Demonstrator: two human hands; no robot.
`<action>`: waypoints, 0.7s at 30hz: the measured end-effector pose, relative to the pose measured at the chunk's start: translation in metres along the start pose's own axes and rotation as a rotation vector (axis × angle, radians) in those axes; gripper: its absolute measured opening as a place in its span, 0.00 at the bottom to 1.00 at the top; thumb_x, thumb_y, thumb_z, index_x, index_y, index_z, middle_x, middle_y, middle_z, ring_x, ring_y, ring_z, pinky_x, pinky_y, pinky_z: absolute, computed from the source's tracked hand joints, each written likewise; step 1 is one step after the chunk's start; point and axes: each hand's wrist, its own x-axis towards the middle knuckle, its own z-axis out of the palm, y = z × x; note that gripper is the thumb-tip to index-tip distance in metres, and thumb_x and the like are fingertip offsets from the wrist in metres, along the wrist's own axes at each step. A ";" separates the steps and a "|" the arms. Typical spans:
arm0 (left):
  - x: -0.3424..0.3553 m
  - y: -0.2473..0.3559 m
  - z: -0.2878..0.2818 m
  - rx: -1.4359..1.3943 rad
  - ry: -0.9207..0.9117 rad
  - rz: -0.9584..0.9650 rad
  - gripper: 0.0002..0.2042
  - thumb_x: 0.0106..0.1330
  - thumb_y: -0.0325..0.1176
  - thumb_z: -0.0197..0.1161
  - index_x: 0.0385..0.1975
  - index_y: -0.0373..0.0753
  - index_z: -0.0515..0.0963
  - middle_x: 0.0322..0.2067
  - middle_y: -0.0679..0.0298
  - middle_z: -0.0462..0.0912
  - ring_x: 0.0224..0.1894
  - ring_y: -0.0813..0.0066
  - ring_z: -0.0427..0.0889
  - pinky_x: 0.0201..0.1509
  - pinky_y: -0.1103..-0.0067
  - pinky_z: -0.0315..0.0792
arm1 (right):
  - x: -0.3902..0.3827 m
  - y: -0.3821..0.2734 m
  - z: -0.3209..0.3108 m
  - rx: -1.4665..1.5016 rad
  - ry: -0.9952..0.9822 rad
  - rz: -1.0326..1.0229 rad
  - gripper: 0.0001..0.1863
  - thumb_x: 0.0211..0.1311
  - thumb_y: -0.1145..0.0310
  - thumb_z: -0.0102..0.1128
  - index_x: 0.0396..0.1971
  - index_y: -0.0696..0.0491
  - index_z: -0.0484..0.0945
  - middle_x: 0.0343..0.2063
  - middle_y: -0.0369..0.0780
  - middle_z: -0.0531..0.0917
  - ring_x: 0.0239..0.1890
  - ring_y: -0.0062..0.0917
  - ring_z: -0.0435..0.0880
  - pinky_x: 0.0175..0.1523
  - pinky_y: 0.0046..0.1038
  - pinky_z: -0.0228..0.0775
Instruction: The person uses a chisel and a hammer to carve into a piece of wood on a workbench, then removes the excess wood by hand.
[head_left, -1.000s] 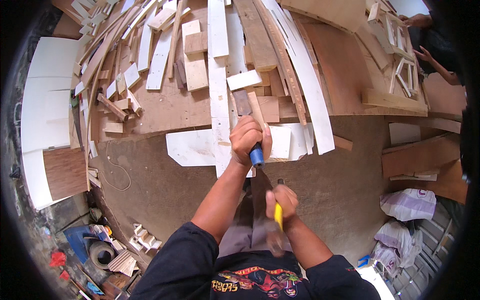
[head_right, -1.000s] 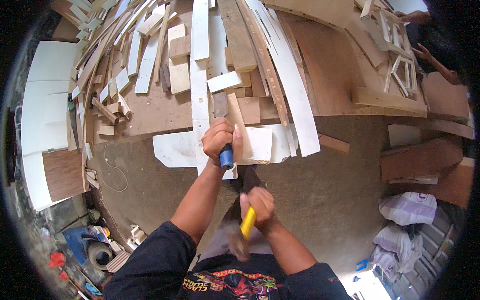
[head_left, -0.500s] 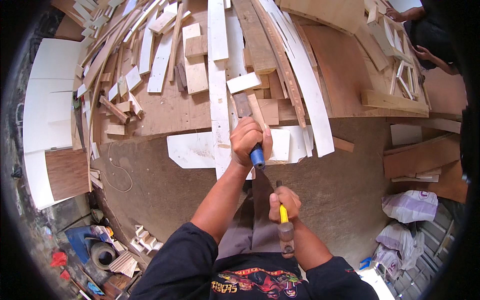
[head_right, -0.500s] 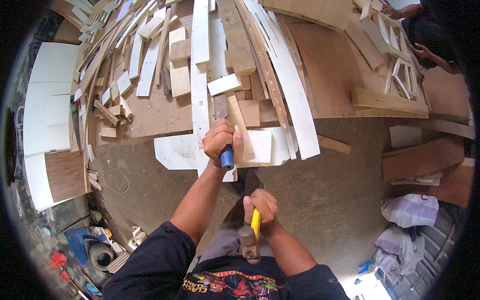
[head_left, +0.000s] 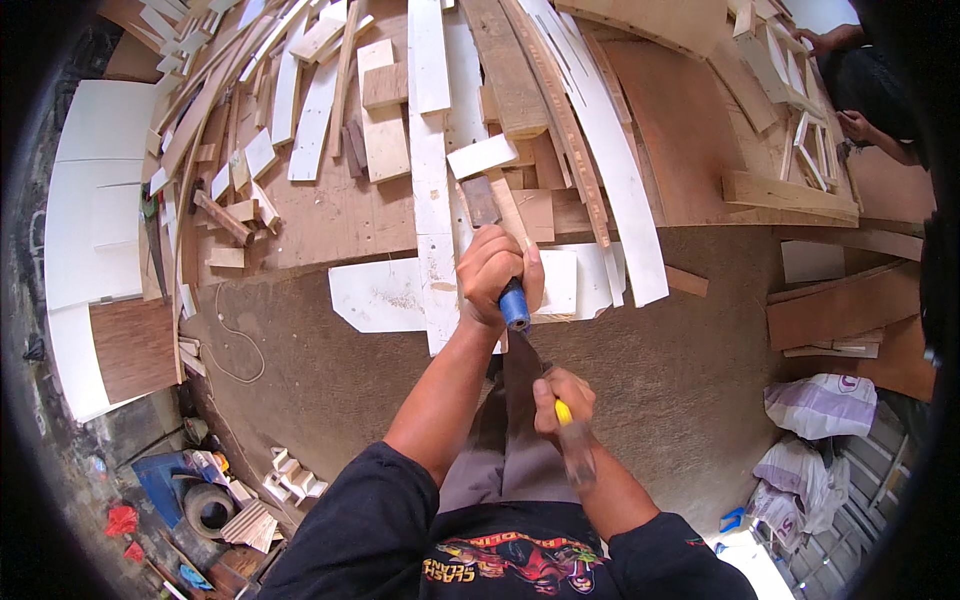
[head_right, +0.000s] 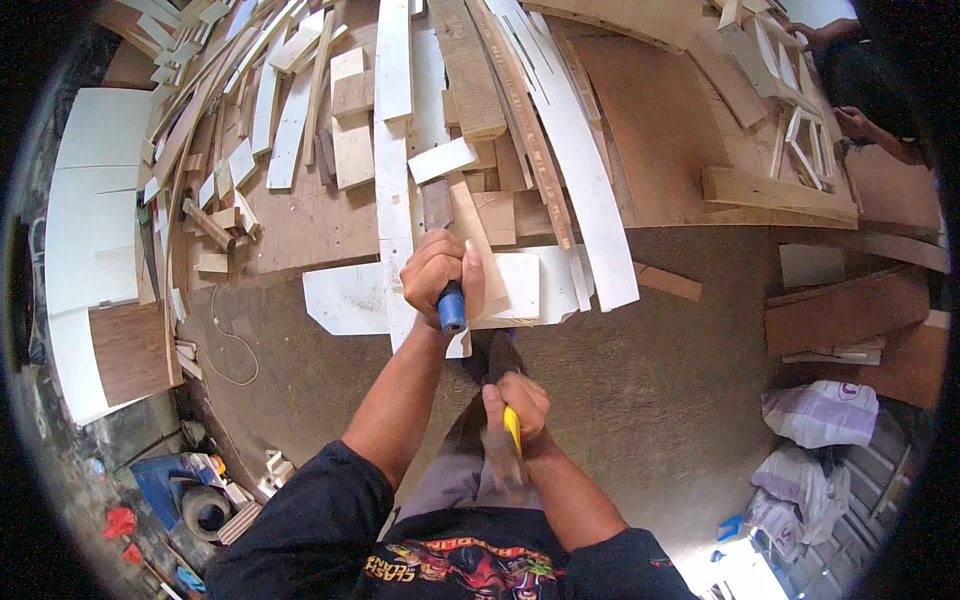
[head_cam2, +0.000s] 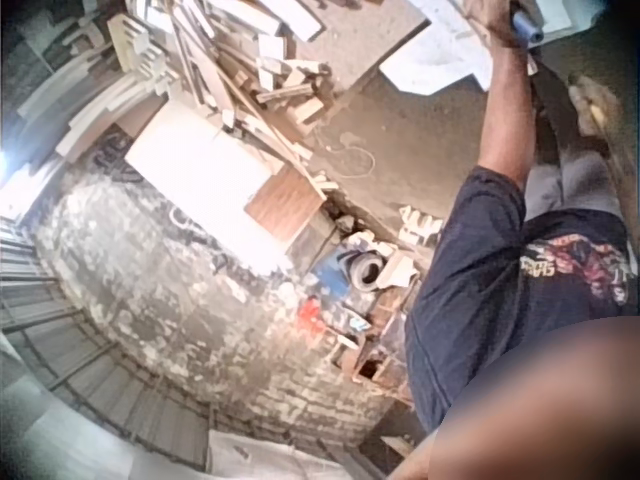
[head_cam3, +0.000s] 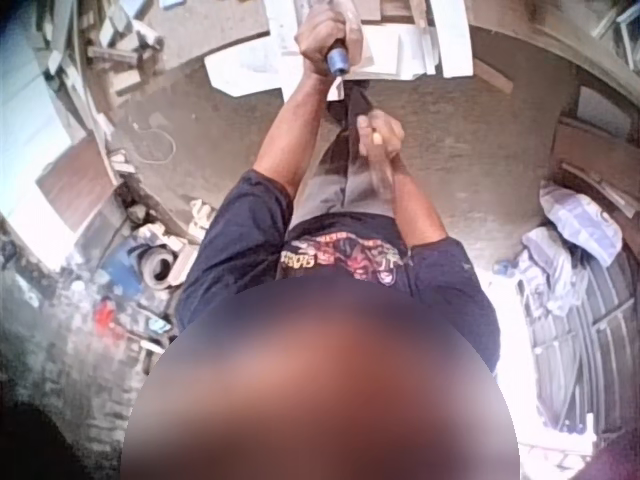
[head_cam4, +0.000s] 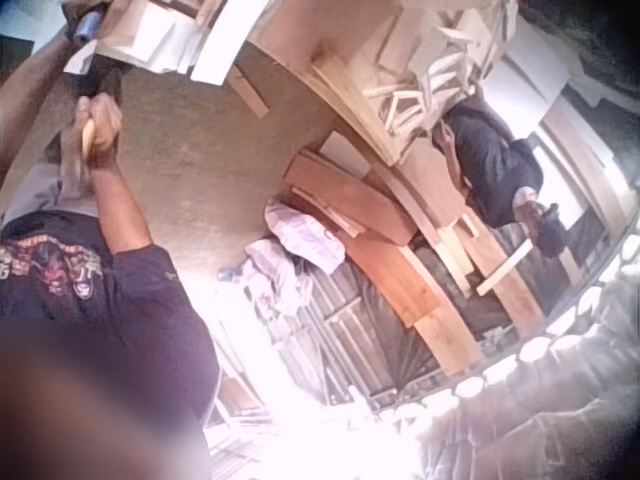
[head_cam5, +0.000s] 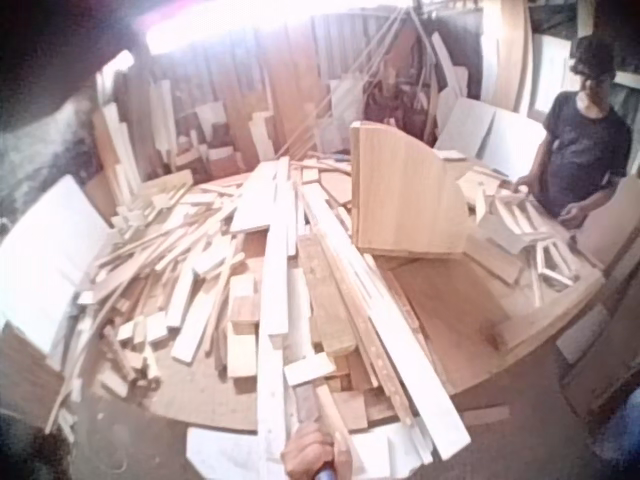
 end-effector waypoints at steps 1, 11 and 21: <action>-0.002 -0.001 0.000 -0.001 -0.001 -0.005 0.17 0.54 0.11 0.63 0.15 0.37 0.63 0.15 0.61 0.71 0.17 0.68 0.69 0.24 0.74 0.66 | 0.005 0.003 0.004 -0.002 0.000 0.005 0.18 0.63 0.63 0.68 0.24 0.57 0.68 0.18 0.44 0.70 0.18 0.36 0.72 0.25 0.36 0.66; -0.001 0.001 0.009 -0.002 0.027 -0.003 0.16 0.55 0.12 0.63 0.15 0.37 0.64 0.16 0.60 0.73 0.18 0.67 0.71 0.25 0.74 0.67 | 0.009 0.017 0.015 -0.057 -0.077 0.276 0.07 0.63 0.73 0.60 0.26 0.55 0.73 0.18 0.39 0.72 0.16 0.31 0.72 0.22 0.33 0.64; -0.005 -0.004 0.008 0.020 0.038 -0.016 0.16 0.56 0.12 0.63 0.15 0.37 0.65 0.16 0.60 0.73 0.19 0.67 0.72 0.26 0.74 0.68 | 0.018 -0.001 0.013 -0.174 -0.113 0.150 0.17 0.66 0.67 0.65 0.20 0.55 0.70 0.16 0.40 0.70 0.16 0.28 0.72 0.21 0.31 0.65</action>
